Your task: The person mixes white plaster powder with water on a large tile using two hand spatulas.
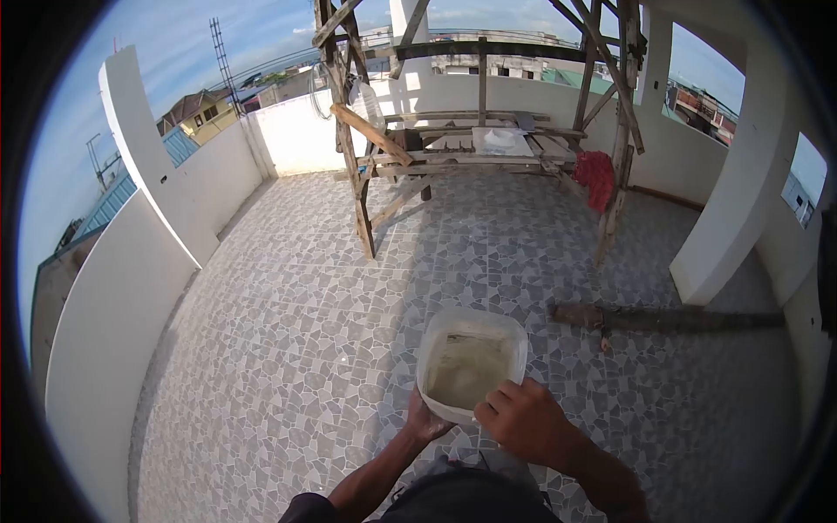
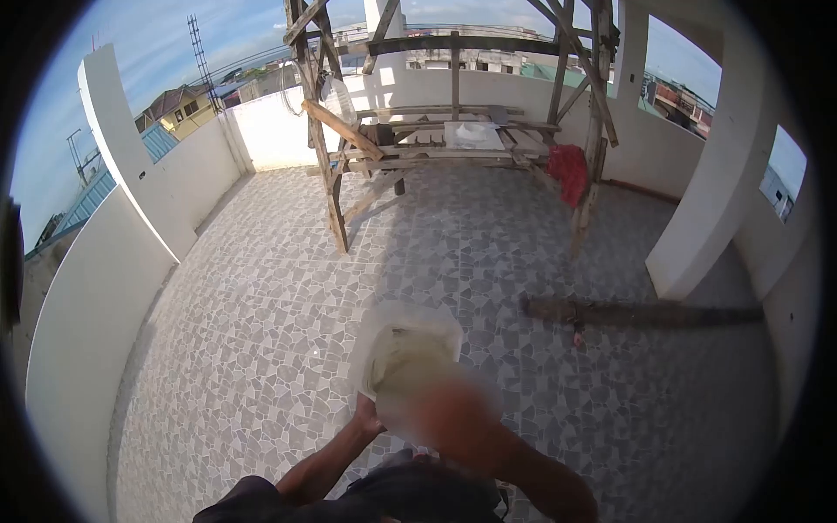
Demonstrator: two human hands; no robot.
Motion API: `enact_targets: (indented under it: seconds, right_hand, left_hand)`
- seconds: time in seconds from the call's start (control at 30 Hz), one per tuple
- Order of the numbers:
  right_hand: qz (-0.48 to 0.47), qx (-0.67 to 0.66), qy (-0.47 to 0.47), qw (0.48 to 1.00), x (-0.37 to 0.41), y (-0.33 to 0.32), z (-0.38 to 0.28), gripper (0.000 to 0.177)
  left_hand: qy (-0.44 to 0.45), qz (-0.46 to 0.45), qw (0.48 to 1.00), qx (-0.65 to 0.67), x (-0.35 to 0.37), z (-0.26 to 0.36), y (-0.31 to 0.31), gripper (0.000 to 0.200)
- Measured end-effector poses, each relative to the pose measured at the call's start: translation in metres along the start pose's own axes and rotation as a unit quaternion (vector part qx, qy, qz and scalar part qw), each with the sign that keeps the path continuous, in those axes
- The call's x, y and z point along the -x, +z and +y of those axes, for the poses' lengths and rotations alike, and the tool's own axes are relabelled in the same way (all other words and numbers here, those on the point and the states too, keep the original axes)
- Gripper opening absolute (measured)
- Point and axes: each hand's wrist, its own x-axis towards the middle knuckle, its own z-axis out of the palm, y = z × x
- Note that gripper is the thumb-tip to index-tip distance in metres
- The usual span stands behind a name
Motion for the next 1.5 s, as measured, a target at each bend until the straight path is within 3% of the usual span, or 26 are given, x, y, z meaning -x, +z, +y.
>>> enact_targets:
  seconds: [0.23, 0.47, 0.67, 0.8, 0.93, 1.23, 1.33, 1.5]
  right_hand:
    - [0.001, 0.001, 0.010, 1.000, -0.019, 0.050, 0.183, 0.013]
    - [-0.016, 0.002, -0.024, 1.000, -0.047, 0.064, 0.385, 0.017]
    - [-0.028, 0.000, -0.021, 0.999, -0.072, 0.075, 0.525, 0.027]
    - [-0.042, -0.015, 0.002, 0.999, -0.093, 0.089, 0.606, 0.011]
    - [-0.060, -0.005, 0.014, 0.998, -0.119, 0.110, 0.686, 0.014]
    - [-0.074, 0.016, 0.066, 0.995, -0.192, 0.150, 0.858, 0.015]
    - [-0.067, 0.007, 0.076, 0.995, -0.216, 0.169, 0.914, 0.016]
    - [-0.107, 0.006, 0.070, 0.992, -0.249, 0.199, 1.002, 0.017]
  left_hand:
    - [-0.006, 0.006, 1.000, -0.010, -0.194, 0.009, -0.008, 0.053]
    - [0.029, -0.003, 0.999, -0.035, -0.378, 0.008, 0.027, 0.052]
    - [-0.009, -0.003, 1.000, 0.008, -0.518, 0.031, 0.037, 0.051]
    - [-0.037, 0.005, 0.999, -0.033, -0.607, 0.054, 0.024, 0.052]
    - [-0.071, -0.004, 0.997, -0.044, -0.710, 0.084, 0.002, 0.057]
    - [-0.184, -0.022, 0.981, -0.064, -0.907, 0.147, 0.037, 0.068]
    - [-0.186, 0.002, 0.977, -0.100, -0.966, 0.165, 0.034, 0.072]
    - [-0.190, -0.023, 0.980, -0.047, -1.066, 0.184, 0.007, 0.076]
